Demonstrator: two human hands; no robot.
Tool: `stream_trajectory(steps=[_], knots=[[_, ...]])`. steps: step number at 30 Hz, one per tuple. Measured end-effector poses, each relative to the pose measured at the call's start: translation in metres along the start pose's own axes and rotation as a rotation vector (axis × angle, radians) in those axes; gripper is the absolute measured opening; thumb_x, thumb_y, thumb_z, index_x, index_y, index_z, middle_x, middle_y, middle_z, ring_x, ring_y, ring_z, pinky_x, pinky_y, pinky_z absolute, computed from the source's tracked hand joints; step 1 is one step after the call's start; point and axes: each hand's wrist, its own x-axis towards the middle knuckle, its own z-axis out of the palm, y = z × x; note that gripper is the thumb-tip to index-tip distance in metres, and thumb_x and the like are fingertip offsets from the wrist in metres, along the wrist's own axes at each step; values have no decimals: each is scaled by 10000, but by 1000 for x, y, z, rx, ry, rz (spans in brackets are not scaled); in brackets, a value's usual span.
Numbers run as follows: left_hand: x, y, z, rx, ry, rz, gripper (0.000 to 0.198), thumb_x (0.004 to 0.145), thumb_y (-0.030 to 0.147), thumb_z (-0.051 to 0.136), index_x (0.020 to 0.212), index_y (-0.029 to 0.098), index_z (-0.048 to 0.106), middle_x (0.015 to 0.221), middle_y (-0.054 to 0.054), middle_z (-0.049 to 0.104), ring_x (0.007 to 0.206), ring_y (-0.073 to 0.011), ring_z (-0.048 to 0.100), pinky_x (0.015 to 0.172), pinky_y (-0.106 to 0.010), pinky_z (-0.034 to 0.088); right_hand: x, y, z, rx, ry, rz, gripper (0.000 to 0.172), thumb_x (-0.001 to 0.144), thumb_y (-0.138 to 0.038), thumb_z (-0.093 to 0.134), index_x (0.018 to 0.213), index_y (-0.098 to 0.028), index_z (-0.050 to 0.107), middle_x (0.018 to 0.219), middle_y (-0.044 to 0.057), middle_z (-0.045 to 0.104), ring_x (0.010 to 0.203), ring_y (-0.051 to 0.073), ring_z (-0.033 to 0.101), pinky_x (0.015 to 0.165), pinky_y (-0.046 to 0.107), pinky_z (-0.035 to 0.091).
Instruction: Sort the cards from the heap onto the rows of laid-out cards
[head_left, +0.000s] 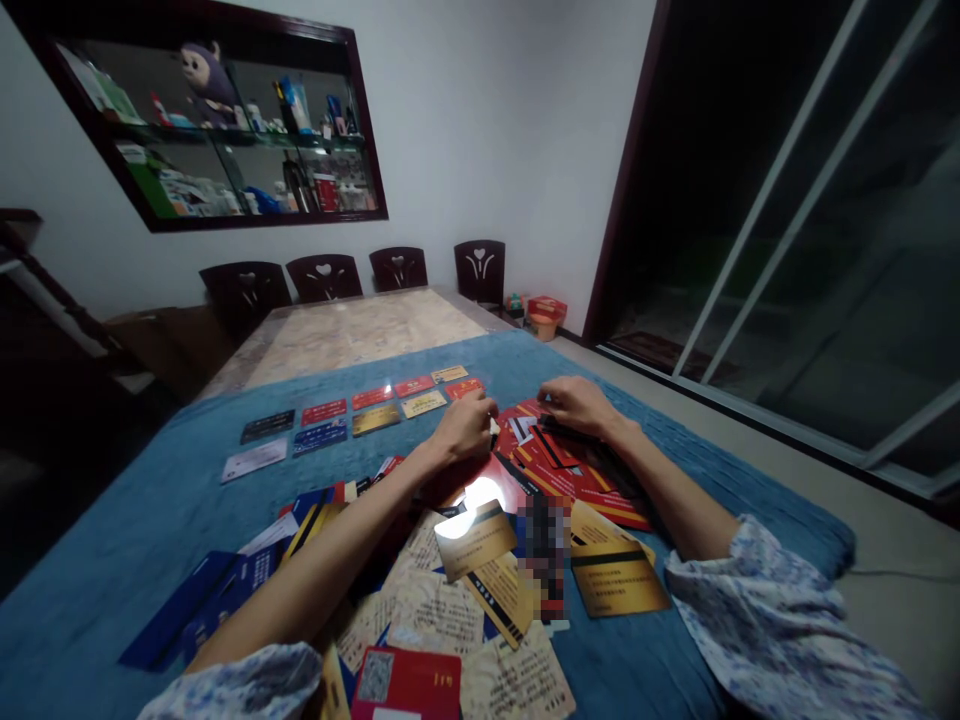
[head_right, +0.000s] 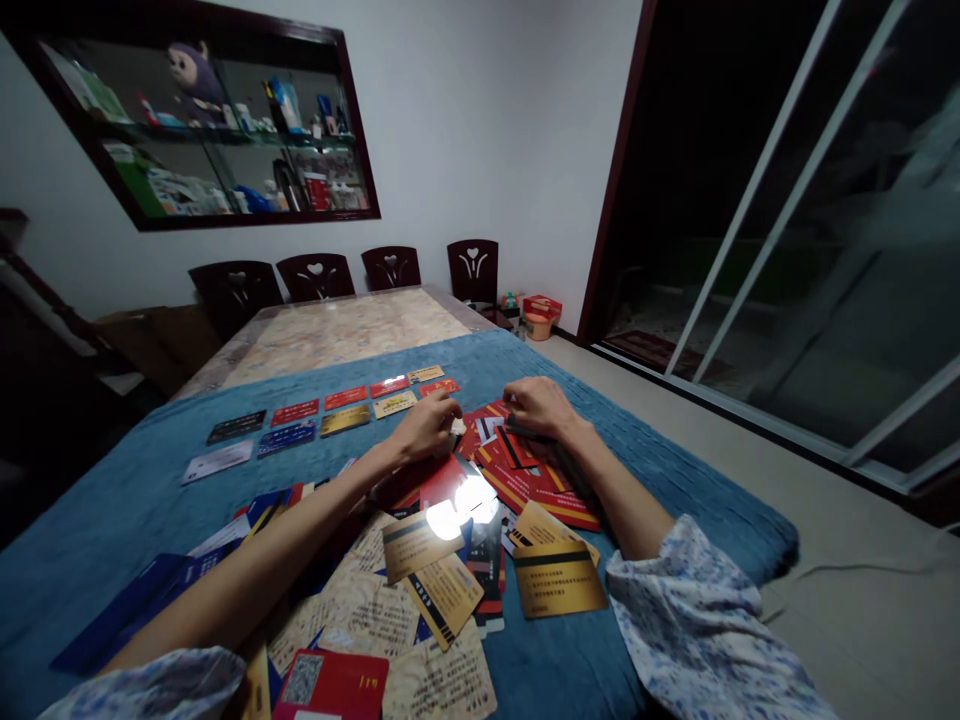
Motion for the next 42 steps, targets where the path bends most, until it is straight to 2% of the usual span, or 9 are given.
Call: stream_trajectory(steps=[8,14,19,22,24,29,34,39,42], knots=[[16,28,9,34,-105,94,204,789,99,557,909,164,708,986,-100,632,940,-234,560,824,-347,463,-11,14,7,34,-2,-36,217,902,-248,544,961,-191,744,940,88,735,869,189,622,733,264,389],[16,38,16,4,-183,153,343,850,141,555,1121,269,721,1114,-88,613,1056,-252,489,888,-401,418,-13,16,10,80,-2,-80,208,891,-227,543,943,-186,740,948,89,722,895,195,597,779,279,401],[14,38,18,3,-228,224,319,881,184,593,1135,311,737,1161,-86,593,1110,-257,457,922,-431,373,-15,13,12,98,-3,-75,192,890,-212,555,934,-183,740,941,87,714,889,194,591,775,277,399],[14,35,16,47,-208,241,234,916,258,583,1065,303,758,1181,-82,592,1129,-257,447,936,-435,354,-15,15,17,117,13,-92,178,897,-209,566,923,-193,742,925,76,706,871,190,582,768,277,397],[13,32,14,94,-198,237,205,915,274,584,1011,286,765,1174,-80,598,1128,-258,449,940,-439,350,-14,17,22,126,35,-121,169,903,-221,577,919,-200,744,912,74,698,870,193,573,767,283,396],[10,29,7,175,-215,192,246,865,167,554,1002,236,746,1142,-88,625,1119,-261,482,934,-442,361,-10,19,31,139,76,-173,169,907,-249,596,958,-197,748,950,95,680,896,212,554,791,312,407],[10,30,4,199,-202,149,254,892,212,474,925,193,725,1077,-103,640,1064,-262,509,926,-448,379,-9,18,34,131,80,-210,197,916,-244,573,986,-197,751,1025,109,674,910,217,533,819,337,408],[9,30,6,228,-201,97,201,871,212,490,971,172,660,1107,-125,637,1091,-284,515,935,-463,405,-8,16,36,116,61,-234,220,927,-248,551,1004,-206,753,1009,105,674,912,220,514,815,340,397],[9,29,6,207,-226,100,257,821,152,510,1057,170,608,1201,-131,627,1146,-292,509,946,-474,414,-8,14,37,100,38,-242,230,921,-226,547,1013,-217,758,988,98,677,897,216,503,797,334,384]])
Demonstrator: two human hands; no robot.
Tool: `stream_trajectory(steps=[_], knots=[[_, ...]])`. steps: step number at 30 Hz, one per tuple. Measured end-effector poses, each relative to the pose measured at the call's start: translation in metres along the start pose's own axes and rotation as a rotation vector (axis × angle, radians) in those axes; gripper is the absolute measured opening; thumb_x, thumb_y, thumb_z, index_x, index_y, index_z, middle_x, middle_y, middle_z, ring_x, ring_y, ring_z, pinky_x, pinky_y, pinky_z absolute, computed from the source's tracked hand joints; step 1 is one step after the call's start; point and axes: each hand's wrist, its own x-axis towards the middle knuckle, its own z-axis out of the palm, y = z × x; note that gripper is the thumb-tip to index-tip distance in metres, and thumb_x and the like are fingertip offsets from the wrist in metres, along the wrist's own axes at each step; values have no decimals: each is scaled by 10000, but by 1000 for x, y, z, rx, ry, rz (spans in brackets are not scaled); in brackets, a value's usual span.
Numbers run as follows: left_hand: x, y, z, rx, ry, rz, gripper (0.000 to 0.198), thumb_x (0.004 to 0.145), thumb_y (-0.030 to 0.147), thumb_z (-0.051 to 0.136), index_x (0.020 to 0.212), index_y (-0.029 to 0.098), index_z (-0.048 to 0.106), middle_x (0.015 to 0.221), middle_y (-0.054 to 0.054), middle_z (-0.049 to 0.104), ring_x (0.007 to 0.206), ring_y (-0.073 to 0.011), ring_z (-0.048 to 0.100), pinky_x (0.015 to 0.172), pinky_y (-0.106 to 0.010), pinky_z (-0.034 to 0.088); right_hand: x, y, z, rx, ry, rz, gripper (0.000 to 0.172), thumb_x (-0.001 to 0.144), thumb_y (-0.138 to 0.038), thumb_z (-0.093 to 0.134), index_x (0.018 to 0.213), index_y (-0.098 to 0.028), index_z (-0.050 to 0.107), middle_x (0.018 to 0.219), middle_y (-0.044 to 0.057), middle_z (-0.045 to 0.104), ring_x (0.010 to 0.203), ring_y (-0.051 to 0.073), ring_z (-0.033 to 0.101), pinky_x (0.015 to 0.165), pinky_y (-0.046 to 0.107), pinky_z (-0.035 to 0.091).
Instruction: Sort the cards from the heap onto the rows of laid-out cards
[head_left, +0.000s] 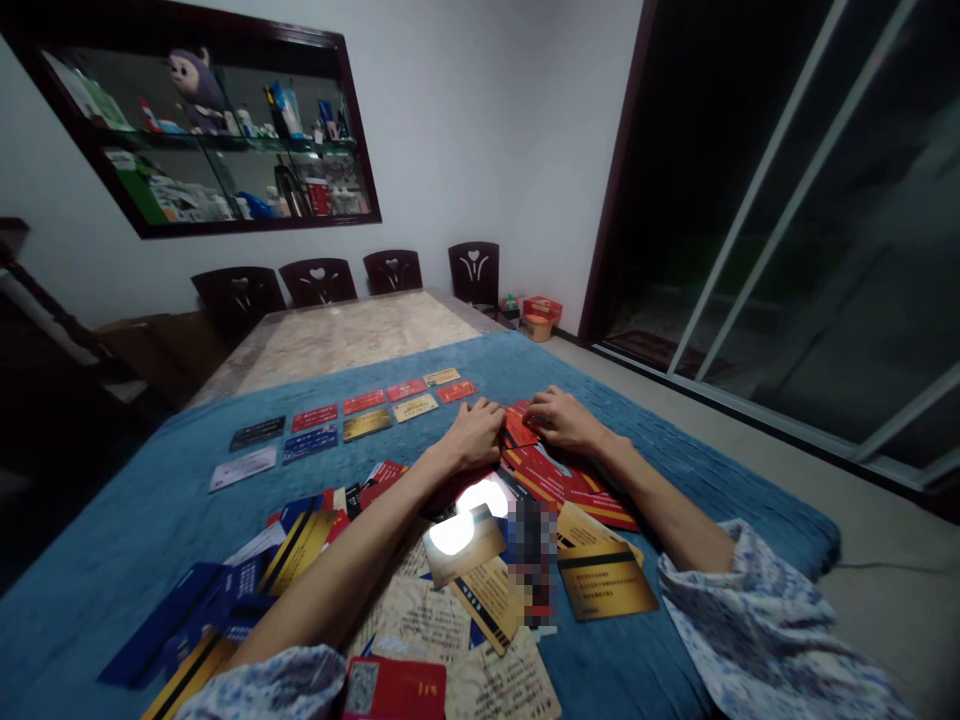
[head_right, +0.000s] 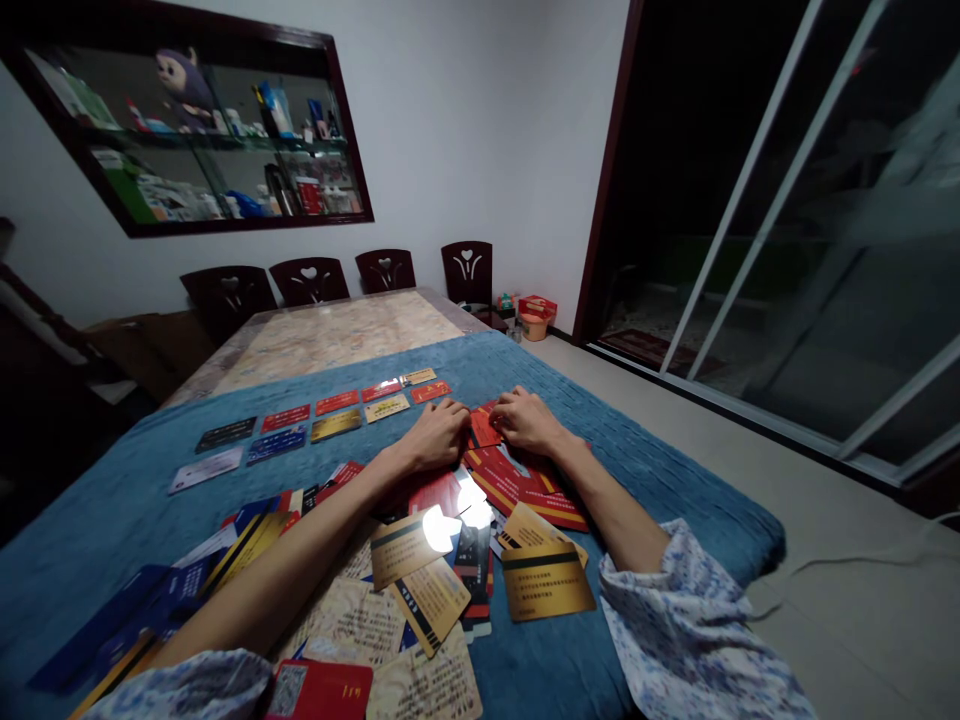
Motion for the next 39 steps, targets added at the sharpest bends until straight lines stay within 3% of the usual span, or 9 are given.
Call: stream_trajectory(steps=[9,17,23,28,31,35,39], knots=[[3,-10,7,-112,-61,49,665,731,75,522,1369,263,516,1362,-93,591,1363,-339,366,1022,-550,371,2,-3,5,28,-15,-14,346,934,-177,497,1184,-258,722,1059,100,686,953,232,490,810,342,374],[1,-11,1,-16,-54,19,458,803,139,537,1226,268,659,1165,-113,592,1207,-316,424,970,-505,394,1,-6,-1,117,74,-64,354,982,-428,489,1110,-221,746,1022,121,694,958,246,496,839,385,391],[-1,-13,-9,1,-61,16,344,821,151,549,1121,230,698,1097,-113,589,1145,-307,441,961,-501,385,-1,-17,-9,199,44,-112,392,888,-544,622,1048,-211,755,961,114,698,968,255,508,847,389,405],[-1,-16,-17,-36,-28,17,309,855,139,501,1064,212,716,1031,-104,626,1123,-289,471,959,-473,393,2,-18,-6,187,62,-128,240,900,-318,611,1066,-211,747,1002,95,722,924,220,545,858,359,408],[1,-18,-19,-59,-8,19,291,818,122,514,1004,196,725,973,-96,647,1070,-272,506,928,-431,416,3,-16,-3,199,100,-98,293,889,-181,547,1112,-211,735,962,84,731,901,209,558,851,343,426],[2,-24,-17,-120,42,13,272,742,97,536,912,178,731,918,-81,669,951,-243,555,846,-368,458,3,-17,-1,229,128,-27,346,864,-133,538,1154,-200,714,932,81,711,893,210,567,828,318,452],[2,-30,-10,-201,119,-7,320,726,96,555,974,175,741,934,-75,706,896,-223,602,813,-327,479,3,-18,1,231,148,39,357,862,-143,569,1201,-178,677,938,86,658,870,194,587,816,289,455]])
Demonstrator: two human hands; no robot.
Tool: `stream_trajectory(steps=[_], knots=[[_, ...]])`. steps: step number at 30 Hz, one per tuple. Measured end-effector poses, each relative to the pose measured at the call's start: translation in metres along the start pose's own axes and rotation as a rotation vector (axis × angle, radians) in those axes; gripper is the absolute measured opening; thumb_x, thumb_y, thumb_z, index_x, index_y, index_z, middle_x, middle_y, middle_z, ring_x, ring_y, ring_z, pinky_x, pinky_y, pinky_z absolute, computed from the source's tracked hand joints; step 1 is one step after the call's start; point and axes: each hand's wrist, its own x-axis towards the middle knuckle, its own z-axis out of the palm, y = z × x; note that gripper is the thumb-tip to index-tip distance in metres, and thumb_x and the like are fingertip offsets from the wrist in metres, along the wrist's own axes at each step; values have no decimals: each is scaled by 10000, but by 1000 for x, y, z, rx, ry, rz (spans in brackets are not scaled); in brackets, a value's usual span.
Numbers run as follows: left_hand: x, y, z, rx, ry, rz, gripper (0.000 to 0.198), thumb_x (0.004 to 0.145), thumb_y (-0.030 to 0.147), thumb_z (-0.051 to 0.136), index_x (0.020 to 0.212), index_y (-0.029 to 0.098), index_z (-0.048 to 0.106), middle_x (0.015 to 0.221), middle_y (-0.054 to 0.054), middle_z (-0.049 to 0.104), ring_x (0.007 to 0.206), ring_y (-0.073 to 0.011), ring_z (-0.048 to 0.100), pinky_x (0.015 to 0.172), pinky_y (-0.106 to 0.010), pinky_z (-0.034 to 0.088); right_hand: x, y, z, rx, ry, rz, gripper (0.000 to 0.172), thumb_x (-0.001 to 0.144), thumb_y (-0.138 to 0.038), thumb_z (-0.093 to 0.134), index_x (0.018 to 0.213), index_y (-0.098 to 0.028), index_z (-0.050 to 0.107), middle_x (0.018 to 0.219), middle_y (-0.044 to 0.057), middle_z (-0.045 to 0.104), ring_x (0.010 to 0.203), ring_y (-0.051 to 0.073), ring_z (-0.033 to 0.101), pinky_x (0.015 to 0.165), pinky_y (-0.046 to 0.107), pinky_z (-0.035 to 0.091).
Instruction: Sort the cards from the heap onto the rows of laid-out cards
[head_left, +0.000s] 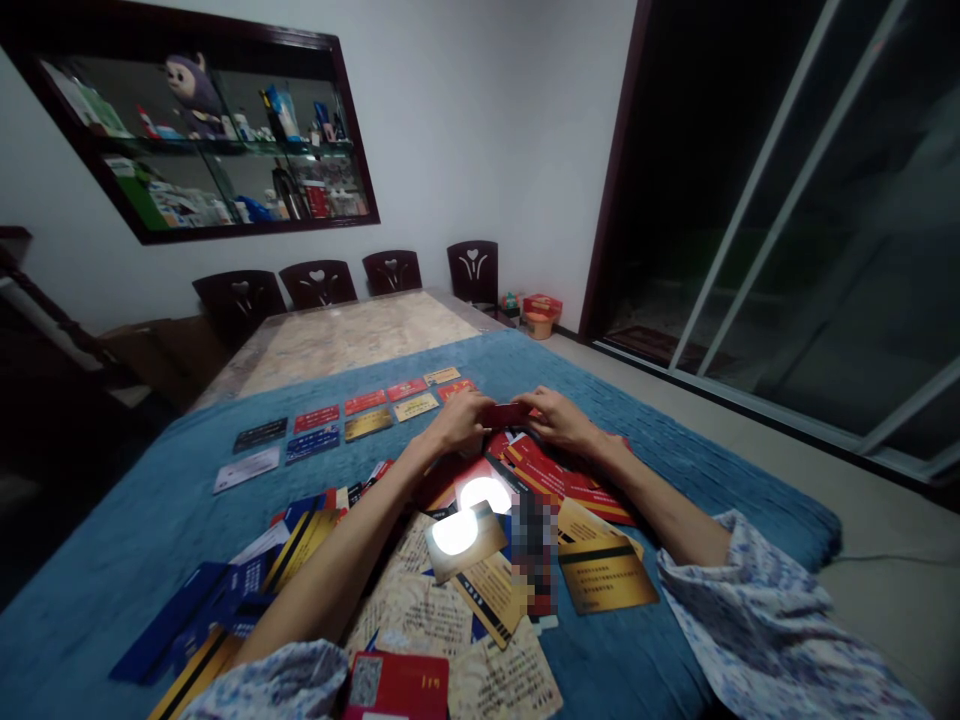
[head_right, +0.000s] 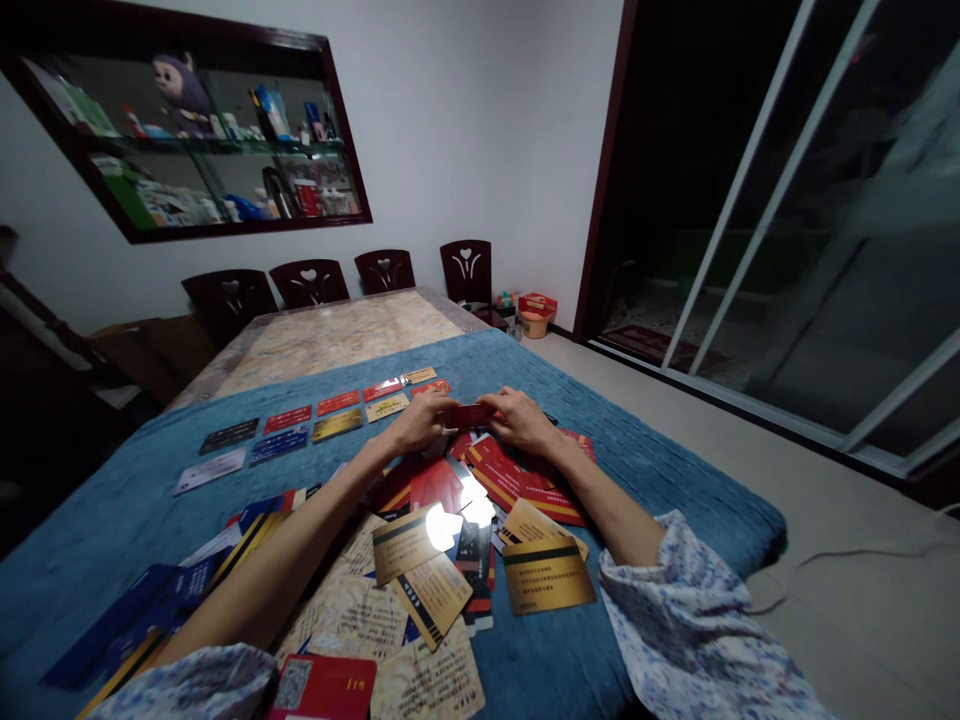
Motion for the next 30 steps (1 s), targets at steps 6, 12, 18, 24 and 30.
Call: stream_trajectory(steps=[6,12,18,24,30], knots=[[-1,-5,7,-74,62,-10,397,740,110,612,1123,184,688,1039,-83,729,965,-228,635,870,-333,493,-1,1,4,-56,6,33,401,894,-177,571,1292,-209,608,970,81,622,862,191,583,819,288,439],[-3,-4,10,-95,121,-83,467,746,37,540,1184,196,575,1043,-75,712,945,-209,657,844,-319,500,-1,-2,2,-110,4,56,428,901,-198,575,1328,-227,574,928,66,606,817,184,567,774,274,427],[-5,2,9,-26,128,-151,326,784,65,521,1072,212,561,924,-61,707,873,-219,664,783,-316,487,-2,-4,0,-161,-3,74,496,891,-179,575,1383,-242,553,901,71,635,814,197,567,757,280,424],[-6,5,10,63,68,-170,328,794,107,543,1105,208,515,947,-81,699,879,-242,671,769,-324,474,-1,-2,4,-191,-15,46,547,877,-160,560,1420,-208,517,1087,109,698,908,228,577,805,310,421],[-5,3,16,49,53,-145,328,797,119,553,1108,197,486,1075,-122,651,993,-260,640,851,-370,480,0,4,7,-232,-36,1,564,891,-202,558,1447,-155,474,1182,150,674,1008,269,550,867,371,428]])
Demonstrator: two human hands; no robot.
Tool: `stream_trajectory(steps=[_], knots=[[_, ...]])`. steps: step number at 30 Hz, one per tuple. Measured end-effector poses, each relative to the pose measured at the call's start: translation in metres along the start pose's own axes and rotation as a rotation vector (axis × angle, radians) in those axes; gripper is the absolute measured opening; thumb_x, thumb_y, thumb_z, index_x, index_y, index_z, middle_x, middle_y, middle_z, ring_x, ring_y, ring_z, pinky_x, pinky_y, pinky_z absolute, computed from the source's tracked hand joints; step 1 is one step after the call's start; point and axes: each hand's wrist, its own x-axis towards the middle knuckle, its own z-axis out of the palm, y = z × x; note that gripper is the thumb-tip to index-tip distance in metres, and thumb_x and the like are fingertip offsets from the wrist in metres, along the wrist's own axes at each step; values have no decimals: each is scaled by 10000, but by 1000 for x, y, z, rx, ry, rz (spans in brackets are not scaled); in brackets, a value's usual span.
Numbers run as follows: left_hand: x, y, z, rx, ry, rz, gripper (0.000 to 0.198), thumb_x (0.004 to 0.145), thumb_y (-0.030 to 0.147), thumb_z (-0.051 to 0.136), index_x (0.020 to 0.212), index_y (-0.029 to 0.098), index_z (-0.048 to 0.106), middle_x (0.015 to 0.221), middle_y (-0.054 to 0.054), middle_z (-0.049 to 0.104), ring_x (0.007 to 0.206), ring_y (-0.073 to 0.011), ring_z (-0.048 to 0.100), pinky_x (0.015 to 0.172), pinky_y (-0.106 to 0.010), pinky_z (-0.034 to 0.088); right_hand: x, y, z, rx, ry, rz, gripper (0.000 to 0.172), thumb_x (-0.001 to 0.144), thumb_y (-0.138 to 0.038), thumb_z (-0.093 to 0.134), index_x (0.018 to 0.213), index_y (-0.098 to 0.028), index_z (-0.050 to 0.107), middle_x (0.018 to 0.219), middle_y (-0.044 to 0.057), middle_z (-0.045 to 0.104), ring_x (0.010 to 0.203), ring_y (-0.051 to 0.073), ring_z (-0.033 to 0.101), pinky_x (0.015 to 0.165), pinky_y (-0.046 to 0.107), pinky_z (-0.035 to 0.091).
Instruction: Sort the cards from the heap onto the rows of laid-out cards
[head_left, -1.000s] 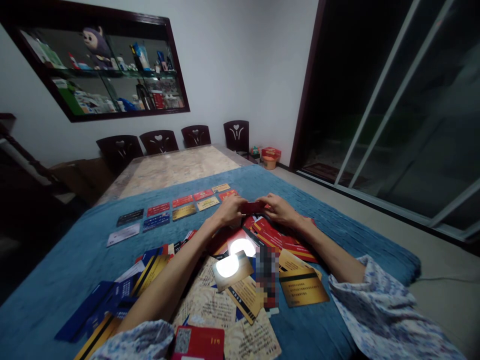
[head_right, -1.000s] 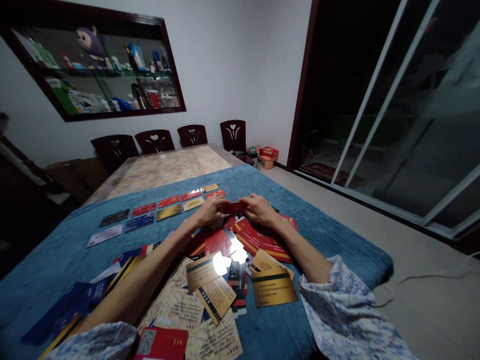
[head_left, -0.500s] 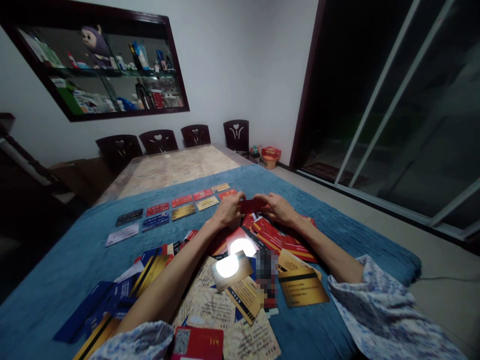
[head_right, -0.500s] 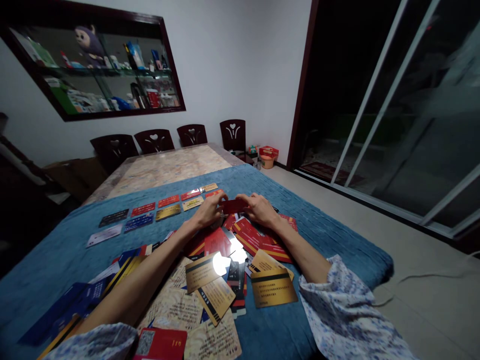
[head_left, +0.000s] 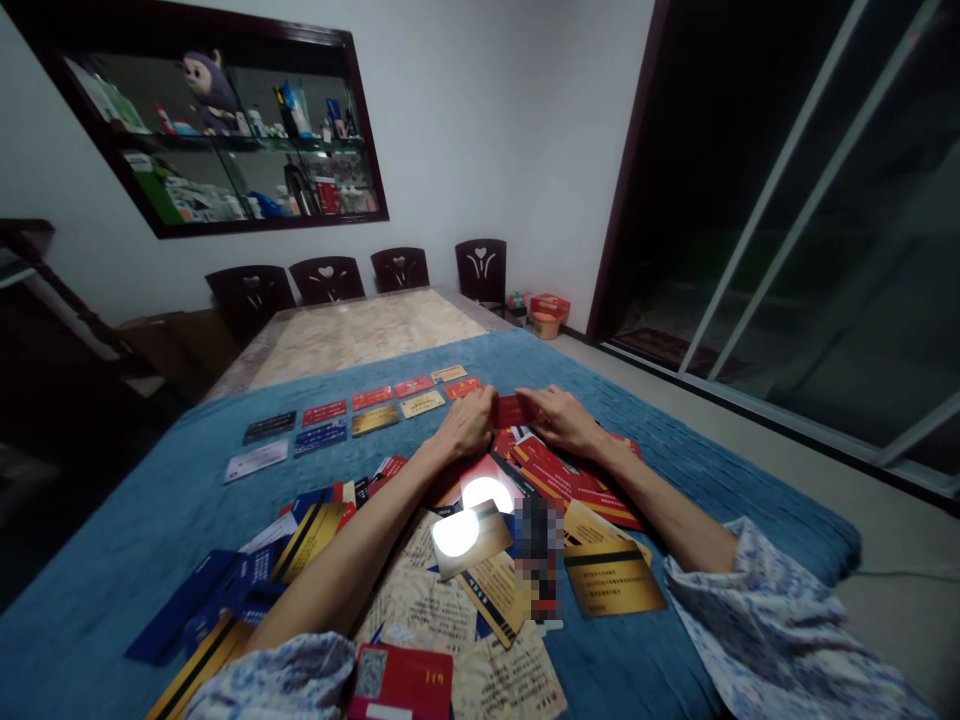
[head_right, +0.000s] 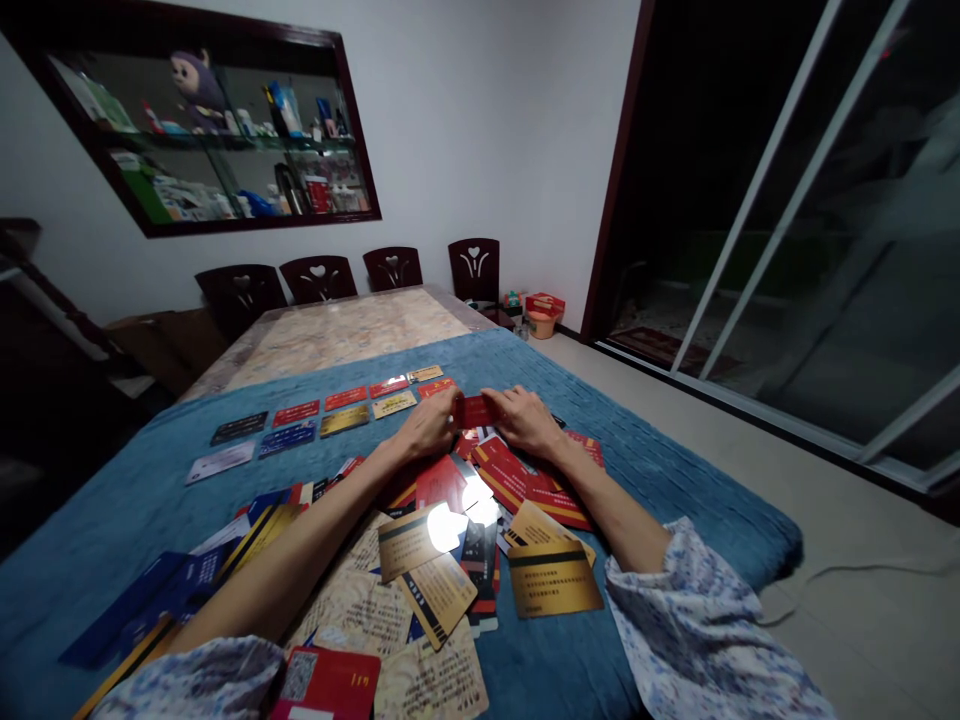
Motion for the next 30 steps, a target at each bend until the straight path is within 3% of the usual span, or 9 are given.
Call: stream_trajectory(steps=[11,24,30], knots=[[-4,5,-1,108,-40,7,348,809,176,566,1144,185,472,1181,-137,558,1086,-281,579,915,-409,489,-1,8,7,-71,60,-46,561,891,-341,616,1416,-179,503,1086,160,631,1033,309,506,830,404,441],[-4,5,-10,120,-93,39,330,841,226,565,1158,174,495,1190,-147,547,1112,-292,562,922,-426,473,1,16,8,-24,12,-76,565,898,-373,599,1403,-136,510,1090,169,609,1014,300,490,826,399,446],[-2,2,-16,127,-133,45,313,850,255,566,1149,175,522,1194,-147,545,1118,-298,545,929,-439,472,2,14,3,-72,12,-90,503,921,-441,577,1349,-176,561,1102,158,617,1017,286,498,798,373,429]])
